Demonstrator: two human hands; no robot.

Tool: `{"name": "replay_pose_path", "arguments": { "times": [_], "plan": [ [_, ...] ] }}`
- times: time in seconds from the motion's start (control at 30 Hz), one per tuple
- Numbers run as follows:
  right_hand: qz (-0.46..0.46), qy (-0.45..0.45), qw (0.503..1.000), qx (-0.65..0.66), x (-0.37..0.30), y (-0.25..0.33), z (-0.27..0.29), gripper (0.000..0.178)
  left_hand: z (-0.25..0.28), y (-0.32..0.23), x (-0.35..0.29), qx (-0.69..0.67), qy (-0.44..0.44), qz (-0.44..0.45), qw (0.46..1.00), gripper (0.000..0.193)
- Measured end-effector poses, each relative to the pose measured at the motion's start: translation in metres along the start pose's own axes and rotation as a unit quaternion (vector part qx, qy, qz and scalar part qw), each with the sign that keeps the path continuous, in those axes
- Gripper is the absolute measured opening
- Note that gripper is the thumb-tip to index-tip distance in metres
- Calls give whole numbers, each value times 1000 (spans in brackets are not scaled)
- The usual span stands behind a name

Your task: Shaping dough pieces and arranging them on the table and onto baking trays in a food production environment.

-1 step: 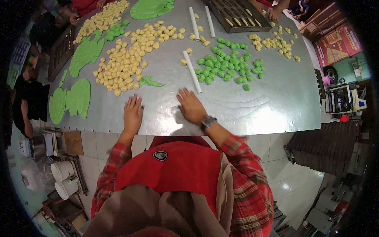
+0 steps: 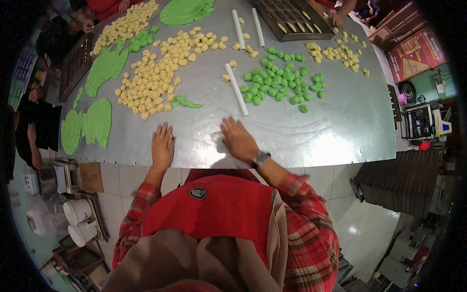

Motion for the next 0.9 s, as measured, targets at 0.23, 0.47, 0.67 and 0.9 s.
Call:
{"name": "replay_pose_path", "arguments": {
  "times": [0.23, 0.47, 0.67, 0.9],
  "plan": [
    [104, -27, 994, 30, 26, 24, -32, 51, -18, -74, 42, -57, 47, -165, 984, 39],
    [96, 72, 992, 49, -65, -32, -19, 27, 7, -36, 13, -130, 14, -11, 991, 28],
    [-61, -240, 968, -38, -22, -131, 91, 16, -5, -160, 60, -340, 57, -180, 921, 63],
    [-137, -195, 971, 8, 81, -195, 91, 21, 10, -88, 117, -44, -17, -170, 984, 45]
  ]
}}
Point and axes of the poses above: each hand's wrist, its own x-axis towards the middle knuckle, its own z-axis out of the back of the hand, y = z × x, the point moved 3 cm from there along x, towards the middle knuckle, and after that the axes turned 3 degrees about y, right-handed, at the moved point
